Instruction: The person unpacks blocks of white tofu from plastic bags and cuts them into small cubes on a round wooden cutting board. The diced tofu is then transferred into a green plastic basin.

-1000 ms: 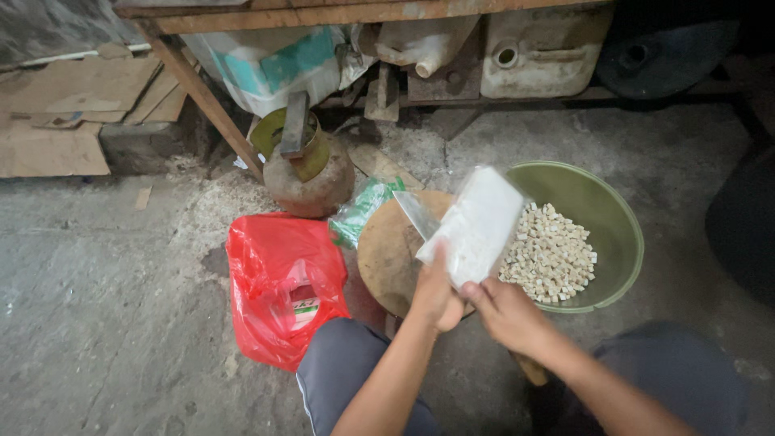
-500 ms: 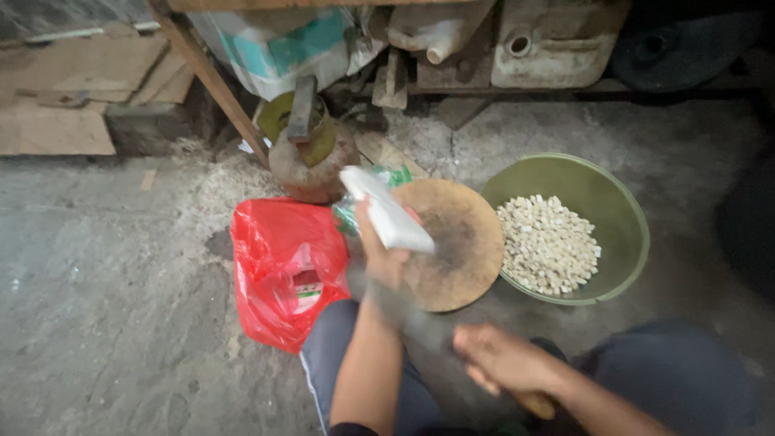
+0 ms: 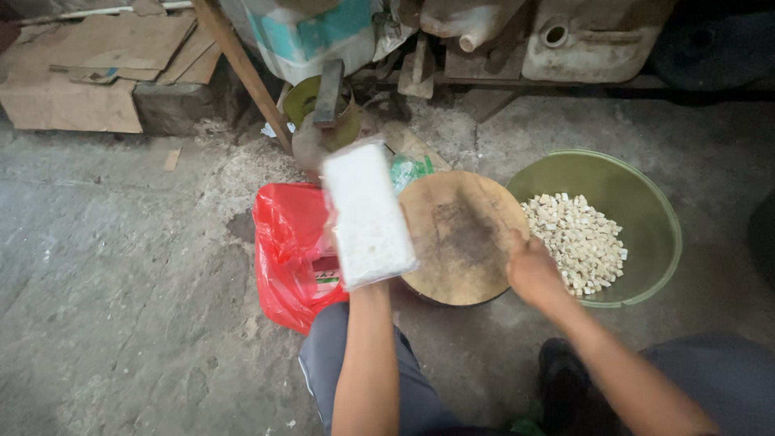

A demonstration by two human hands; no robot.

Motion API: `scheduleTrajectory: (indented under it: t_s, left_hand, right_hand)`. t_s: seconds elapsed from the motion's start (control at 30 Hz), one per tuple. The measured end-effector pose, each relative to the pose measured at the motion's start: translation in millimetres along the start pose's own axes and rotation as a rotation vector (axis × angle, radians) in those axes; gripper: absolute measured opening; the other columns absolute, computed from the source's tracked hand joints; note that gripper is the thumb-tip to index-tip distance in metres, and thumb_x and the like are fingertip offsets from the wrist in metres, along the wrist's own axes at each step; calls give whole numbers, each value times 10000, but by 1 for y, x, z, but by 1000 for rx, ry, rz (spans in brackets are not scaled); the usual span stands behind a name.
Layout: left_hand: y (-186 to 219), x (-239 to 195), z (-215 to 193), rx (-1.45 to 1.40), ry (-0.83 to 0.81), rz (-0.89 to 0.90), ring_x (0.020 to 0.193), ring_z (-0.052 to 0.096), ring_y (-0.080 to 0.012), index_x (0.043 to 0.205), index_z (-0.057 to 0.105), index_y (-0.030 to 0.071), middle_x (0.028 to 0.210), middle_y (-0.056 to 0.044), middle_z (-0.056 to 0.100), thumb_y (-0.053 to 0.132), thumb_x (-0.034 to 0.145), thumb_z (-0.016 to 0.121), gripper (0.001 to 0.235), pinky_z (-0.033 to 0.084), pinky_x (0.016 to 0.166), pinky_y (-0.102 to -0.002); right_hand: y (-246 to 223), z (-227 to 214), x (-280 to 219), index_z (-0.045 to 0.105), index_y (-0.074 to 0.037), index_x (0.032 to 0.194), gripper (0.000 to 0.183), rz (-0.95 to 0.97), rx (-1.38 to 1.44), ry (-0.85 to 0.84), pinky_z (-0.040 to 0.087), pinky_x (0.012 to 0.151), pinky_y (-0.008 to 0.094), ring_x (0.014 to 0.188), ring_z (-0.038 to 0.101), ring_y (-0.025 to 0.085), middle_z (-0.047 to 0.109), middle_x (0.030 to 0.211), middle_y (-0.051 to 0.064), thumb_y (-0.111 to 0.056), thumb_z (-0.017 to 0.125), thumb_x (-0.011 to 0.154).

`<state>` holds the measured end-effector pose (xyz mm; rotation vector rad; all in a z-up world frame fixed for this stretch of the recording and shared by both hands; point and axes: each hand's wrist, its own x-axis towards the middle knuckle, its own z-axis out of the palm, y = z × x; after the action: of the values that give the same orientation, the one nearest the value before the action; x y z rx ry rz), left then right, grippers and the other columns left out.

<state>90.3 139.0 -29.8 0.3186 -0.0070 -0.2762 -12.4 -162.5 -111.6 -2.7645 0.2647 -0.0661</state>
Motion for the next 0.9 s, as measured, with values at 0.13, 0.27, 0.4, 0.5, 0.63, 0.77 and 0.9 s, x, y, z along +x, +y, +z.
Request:
scheduleTrajectory:
  t_s: [0.13,0.27,0.4,0.5,0.63,0.77,0.9]
  left_hand:
    - [-13,-2,-22,120,24,15,938,696,-305,1307,597,16,1088,-143,708,355,943,633,499,598,798,-445]
    - [-27,-3,-9,154,90,-210,958,720,-305,1283,603,-8,1089,-152,728,304,908,694,496,634,809,-428]
    - [-47,-14,14,411,118,-148,898,733,-233,1234,536,244,1039,-25,714,150,777,727,503,638,729,-440]
    - [-64,-20,19,539,41,-279,922,724,-233,1279,621,36,1089,-100,730,94,893,737,407,619,782,-414]
    - [-84,-19,12,654,57,-210,943,719,-231,1278,616,13,1099,-105,735,81,918,748,389,605,815,-406]
    - [-85,-12,6,370,162,-112,1017,715,-246,1286,604,26,1156,-101,725,64,910,719,395,601,880,-411]
    - [-61,-1,9,205,151,132,1122,661,-251,1359,527,110,1236,-68,655,52,919,657,462,570,954,-428]
  right_hand:
    - [-19,27,6,583,-65,1423,545,-318,-211,270,500,963,555,1104,615,491,536,1381,284,-120,525,884]
    - [-56,-19,22,672,-132,1277,389,6,90,39,526,926,505,1075,643,366,649,1205,175,-348,559,974]
    - [-100,-97,65,729,-88,1270,423,123,819,-68,589,848,353,925,690,204,742,1021,92,-406,536,1068]
    - [-124,-128,73,657,-78,1313,434,-162,812,87,560,847,297,1000,691,171,717,1107,26,-298,713,944]
    - [-136,-132,57,751,-57,1145,239,-350,608,418,576,860,314,1000,710,202,701,1109,87,-193,770,949]
    - [-117,-121,28,675,-69,1111,119,-337,1356,266,596,884,324,984,715,190,725,1047,82,-111,690,1001]
    - [-52,-135,-1,703,-99,1273,264,-289,1304,-774,576,566,333,709,709,204,762,884,136,-29,630,1029]
